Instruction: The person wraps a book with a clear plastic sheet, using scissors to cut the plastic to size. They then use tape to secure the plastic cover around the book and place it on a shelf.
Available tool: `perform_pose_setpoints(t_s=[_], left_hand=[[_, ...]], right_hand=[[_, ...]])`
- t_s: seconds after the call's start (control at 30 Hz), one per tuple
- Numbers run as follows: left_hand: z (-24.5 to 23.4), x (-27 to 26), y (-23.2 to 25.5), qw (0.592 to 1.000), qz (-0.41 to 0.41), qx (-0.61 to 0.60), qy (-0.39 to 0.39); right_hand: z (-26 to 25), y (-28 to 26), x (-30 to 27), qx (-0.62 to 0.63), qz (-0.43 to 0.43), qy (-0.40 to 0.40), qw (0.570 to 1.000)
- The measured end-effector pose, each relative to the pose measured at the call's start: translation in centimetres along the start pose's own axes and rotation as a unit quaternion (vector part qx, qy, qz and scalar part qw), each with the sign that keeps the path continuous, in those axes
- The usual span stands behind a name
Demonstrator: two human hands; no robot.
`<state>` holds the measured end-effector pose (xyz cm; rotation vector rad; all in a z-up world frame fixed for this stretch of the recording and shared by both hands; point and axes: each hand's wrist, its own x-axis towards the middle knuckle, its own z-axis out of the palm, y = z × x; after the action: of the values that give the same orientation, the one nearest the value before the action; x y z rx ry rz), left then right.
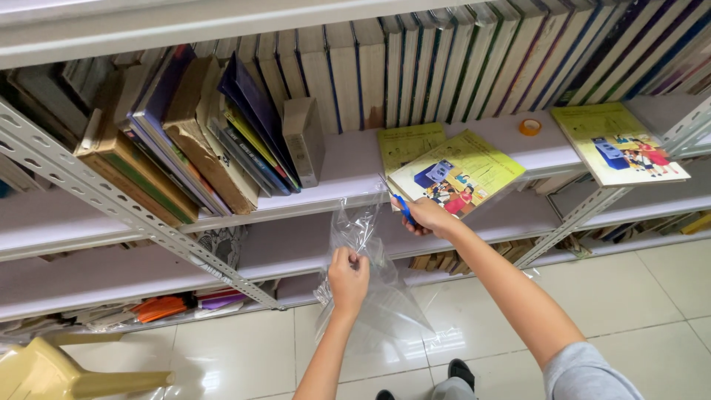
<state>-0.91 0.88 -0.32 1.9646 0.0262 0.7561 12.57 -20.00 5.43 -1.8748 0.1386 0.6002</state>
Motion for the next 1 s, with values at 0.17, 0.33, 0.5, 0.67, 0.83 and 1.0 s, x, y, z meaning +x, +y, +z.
perform_pose_setpoints(t_s=[0.17,0.33,0.5,0.67,0.83,1.0], left_hand=[[0.1,0.0,0.2,1.0,-0.01,-0.015,-0.001],[-0.3,-0.1,-0.2,1.0,-0.02,-0.006,0.0],[-1.1,-0.5,-1.7,1.0,-0.022,0.014,-0.01],[-1.7,-1.1,-3.3,0.987,-0.078,0.121,-0.073],[-1.0,-1.0,-3.8,0.953,-0.092,0.193,-0.216],[1.7,0.3,-2.2,0.971,-0.02,0.158,-0.178]], right_hand=[[0.4,0.2,0.3,0.007,-0.016,0.002,1.0],[0.4,1.3,1.4,0.036,-0.08,0.0,0.996],[1.7,0.5,-1.2,-0.059,-0.011,0.001,0.998],[2.9,1.2,-4.7,-0.074,-0.031,-0.025,0.997],[2.2,1.4,-7.6,-0.07,-0.033,-0.048,0.996],[-0.8,2.6,-9.3,-0.051,-0.136,-0.03,0.989]])
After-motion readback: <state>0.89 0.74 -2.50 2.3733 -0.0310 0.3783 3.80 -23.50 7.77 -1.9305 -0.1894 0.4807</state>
